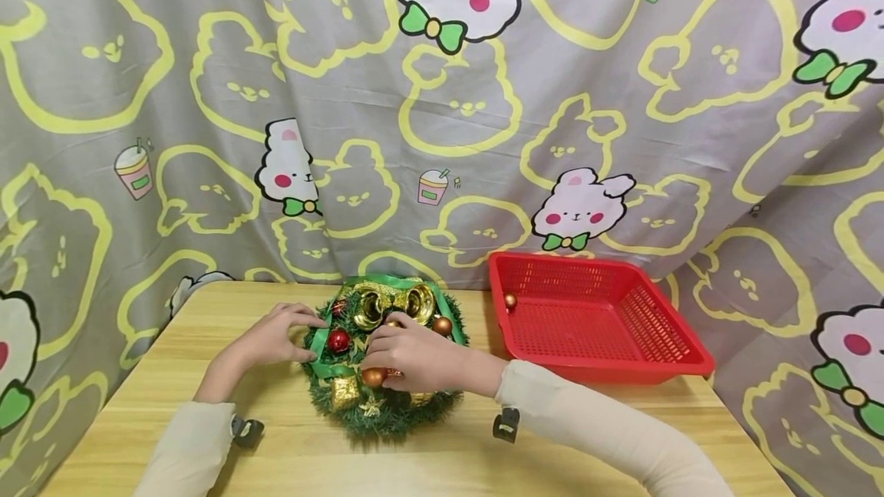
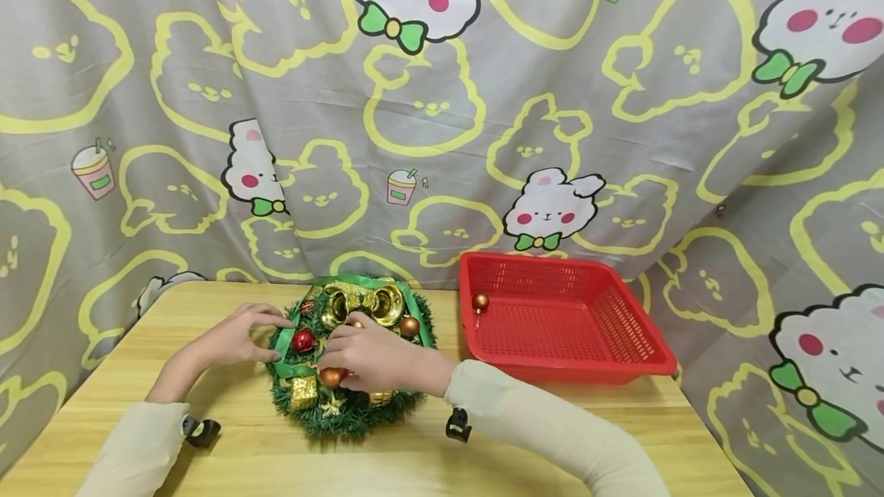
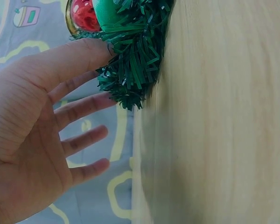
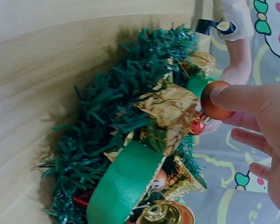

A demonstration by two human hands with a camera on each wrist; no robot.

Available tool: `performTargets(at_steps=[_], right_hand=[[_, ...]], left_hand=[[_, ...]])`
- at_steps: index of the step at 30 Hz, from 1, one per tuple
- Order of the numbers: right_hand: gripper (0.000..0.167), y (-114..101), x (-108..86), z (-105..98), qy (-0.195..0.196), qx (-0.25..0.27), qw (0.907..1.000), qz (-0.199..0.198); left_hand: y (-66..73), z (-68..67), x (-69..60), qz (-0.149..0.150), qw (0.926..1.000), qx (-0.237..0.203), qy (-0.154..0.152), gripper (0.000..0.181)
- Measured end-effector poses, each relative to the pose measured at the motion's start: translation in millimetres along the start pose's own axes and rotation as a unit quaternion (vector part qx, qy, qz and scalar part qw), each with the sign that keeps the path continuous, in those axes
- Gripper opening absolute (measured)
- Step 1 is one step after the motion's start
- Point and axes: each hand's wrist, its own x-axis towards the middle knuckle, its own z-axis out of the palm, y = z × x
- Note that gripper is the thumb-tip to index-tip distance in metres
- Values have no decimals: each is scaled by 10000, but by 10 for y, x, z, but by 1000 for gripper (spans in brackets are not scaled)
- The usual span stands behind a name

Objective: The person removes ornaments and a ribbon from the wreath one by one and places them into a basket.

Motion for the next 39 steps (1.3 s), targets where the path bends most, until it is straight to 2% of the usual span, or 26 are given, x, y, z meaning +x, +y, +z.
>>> performTargets(at_steps=[14, 21, 29, 34, 37, 39], right_hand=[[37, 125, -31, -166, 270, 586, 9974, 330], [37, 255, -64, -287, 138, 1310, 9894, 609], [36, 381, -130, -394, 61, 1712, 9822, 766], [33, 496, -176, -444, -51, 2140, 9738, 763], [33, 564, -229, -500, -168, 2428, 9649, 987], [35, 605, -271, -552, -279, 2673, 9553, 1230]], left_hand=[[3, 13, 9, 101, 9996, 207, 178, 53], [11, 11, 8, 83, 9996, 208, 183, 54], [7, 11, 13, 104, 9996, 205, 173, 55], [14, 6, 5, 44, 9998, 168, 123, 55], [21, 2, -2, 13, 9999, 131, 111, 55], [20, 4, -4, 0, 9999, 119, 113, 55]])
